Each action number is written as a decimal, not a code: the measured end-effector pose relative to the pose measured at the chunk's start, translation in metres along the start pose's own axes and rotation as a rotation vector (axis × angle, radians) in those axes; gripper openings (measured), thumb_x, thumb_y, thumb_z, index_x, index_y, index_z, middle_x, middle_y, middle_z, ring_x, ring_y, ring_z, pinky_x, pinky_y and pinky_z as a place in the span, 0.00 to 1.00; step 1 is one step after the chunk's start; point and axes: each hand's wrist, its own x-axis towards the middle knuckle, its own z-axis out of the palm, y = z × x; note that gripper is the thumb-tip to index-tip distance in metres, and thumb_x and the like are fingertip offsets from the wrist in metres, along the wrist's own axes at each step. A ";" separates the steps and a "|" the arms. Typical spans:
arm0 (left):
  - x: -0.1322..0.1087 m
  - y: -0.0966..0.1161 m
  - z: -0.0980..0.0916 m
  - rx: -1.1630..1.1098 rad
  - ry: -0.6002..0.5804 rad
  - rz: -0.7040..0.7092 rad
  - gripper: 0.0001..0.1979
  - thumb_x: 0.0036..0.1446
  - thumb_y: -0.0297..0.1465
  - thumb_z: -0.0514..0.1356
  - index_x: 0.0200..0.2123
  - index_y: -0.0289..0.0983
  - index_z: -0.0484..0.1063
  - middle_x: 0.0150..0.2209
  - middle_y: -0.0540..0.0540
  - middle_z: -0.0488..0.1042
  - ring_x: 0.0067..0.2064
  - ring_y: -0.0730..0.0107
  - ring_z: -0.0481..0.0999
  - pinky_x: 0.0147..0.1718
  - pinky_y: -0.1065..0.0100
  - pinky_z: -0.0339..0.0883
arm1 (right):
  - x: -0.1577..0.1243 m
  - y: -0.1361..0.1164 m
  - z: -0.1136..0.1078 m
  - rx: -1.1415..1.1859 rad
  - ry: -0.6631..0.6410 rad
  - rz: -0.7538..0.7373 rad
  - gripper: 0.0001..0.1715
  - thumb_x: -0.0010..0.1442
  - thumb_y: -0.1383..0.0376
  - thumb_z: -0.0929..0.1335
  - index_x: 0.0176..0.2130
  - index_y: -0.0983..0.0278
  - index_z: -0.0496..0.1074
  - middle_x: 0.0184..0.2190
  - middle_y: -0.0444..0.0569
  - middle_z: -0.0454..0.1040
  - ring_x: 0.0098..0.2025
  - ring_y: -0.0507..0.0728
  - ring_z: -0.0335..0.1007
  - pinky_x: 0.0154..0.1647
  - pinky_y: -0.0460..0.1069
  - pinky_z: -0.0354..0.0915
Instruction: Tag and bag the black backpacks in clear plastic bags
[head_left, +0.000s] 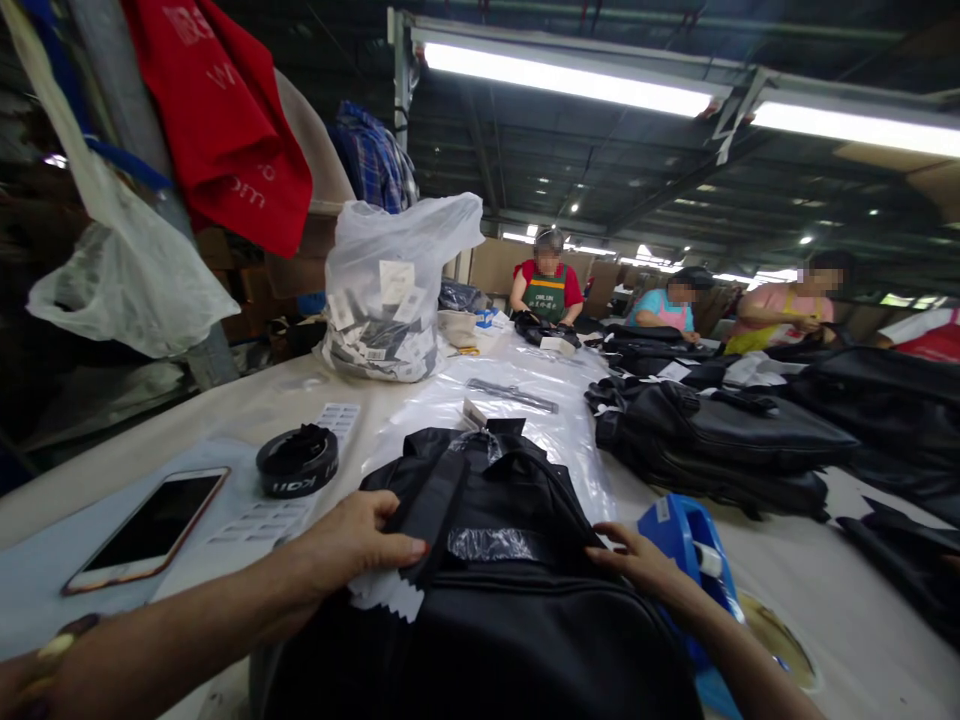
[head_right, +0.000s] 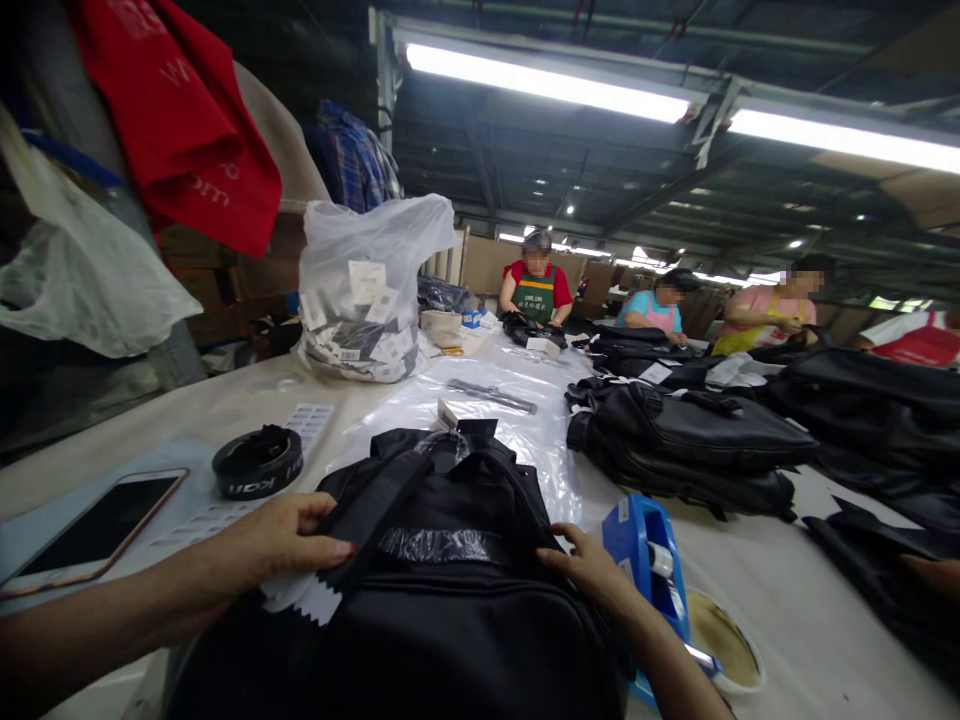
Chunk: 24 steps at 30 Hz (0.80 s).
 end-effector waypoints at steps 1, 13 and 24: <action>0.000 0.001 0.000 -0.051 0.026 -0.001 0.22 0.30 0.43 0.67 0.25 0.37 0.64 0.22 0.50 0.69 0.26 0.64 0.71 0.23 0.71 0.58 | -0.001 0.000 0.000 0.008 -0.011 0.013 0.41 0.46 0.50 0.68 0.54 0.69 0.65 0.49 0.58 0.71 0.49 0.62 0.69 0.49 0.51 0.65; 0.003 -0.049 0.005 0.189 0.326 0.225 0.23 0.40 0.53 0.58 0.24 0.38 0.65 0.22 0.52 0.68 0.25 0.67 0.68 0.26 0.68 0.59 | -0.010 -0.033 -0.031 -0.090 -0.015 0.081 0.17 0.39 0.56 0.74 0.27 0.65 0.73 0.28 0.50 0.74 0.36 0.61 0.70 0.37 0.51 0.63; 0.031 -0.060 0.030 0.776 0.439 0.341 0.12 0.59 0.38 0.48 0.31 0.39 0.64 0.32 0.47 0.74 0.37 0.61 0.75 0.36 0.65 0.61 | -0.059 -0.103 -0.003 0.461 -0.142 0.168 0.36 0.45 0.50 0.72 0.48 0.65 0.63 0.34 0.48 0.74 0.32 0.54 0.71 0.30 0.47 0.65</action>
